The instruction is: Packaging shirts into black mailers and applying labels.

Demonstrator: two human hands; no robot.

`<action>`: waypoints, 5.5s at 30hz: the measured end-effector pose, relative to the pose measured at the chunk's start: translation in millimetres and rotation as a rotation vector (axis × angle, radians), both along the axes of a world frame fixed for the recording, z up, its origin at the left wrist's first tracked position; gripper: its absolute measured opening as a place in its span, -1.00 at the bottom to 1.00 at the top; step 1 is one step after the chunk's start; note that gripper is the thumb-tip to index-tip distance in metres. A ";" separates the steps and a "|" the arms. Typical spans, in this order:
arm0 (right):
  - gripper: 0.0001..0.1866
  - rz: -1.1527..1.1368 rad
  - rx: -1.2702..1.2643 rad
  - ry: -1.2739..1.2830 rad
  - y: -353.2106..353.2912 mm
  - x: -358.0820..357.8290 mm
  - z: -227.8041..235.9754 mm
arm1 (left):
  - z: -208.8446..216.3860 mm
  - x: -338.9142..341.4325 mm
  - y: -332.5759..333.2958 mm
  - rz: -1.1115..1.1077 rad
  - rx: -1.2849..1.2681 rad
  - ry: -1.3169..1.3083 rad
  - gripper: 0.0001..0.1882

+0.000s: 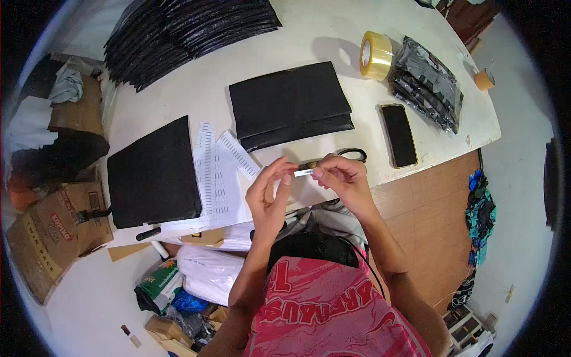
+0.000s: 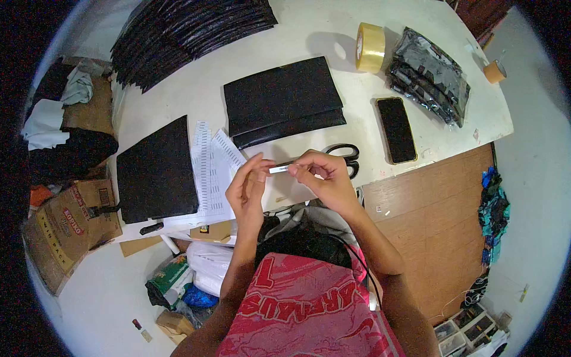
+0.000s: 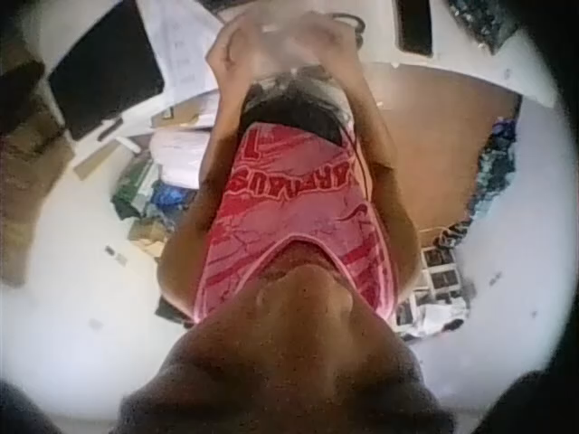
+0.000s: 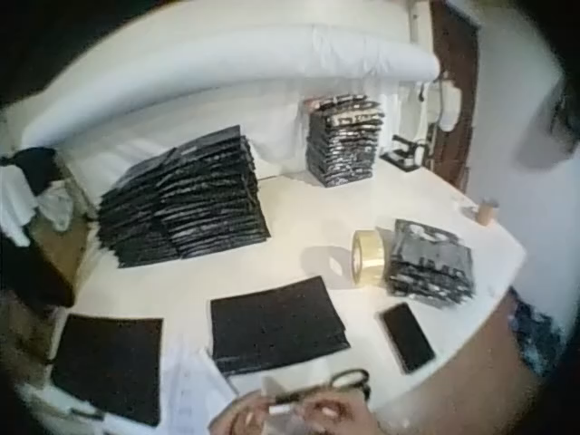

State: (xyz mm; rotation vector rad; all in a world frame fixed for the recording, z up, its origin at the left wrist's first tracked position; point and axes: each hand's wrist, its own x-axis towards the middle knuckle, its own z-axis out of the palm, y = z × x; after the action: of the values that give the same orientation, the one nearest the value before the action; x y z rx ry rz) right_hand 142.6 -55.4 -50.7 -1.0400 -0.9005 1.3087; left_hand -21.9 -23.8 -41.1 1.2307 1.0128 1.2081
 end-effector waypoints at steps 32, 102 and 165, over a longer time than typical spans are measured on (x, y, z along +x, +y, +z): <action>-0.89 -0.230 -0.061 -0.441 -34.7 11.8 -40.8 | -69.9 30.5 122.9 0.075 0.130 0.550 -0.89; -0.63 -0.140 0.471 -0.822 -10.6 13.8 31.6 | -6.0 7.1 -5.4 -0.323 -0.530 -0.217 -0.69; -0.59 0.052 0.614 -0.697 31.2 -27.9 111.3 | 69.5 -60.6 5.4 -0.127 0.383 0.113 -0.81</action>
State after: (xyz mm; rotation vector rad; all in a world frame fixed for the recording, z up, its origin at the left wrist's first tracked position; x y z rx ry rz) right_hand 114.7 -24.1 60.6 -0.9744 -1.7279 0.6064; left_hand -82.5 -18.5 28.4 1.6521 0.7899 1.2800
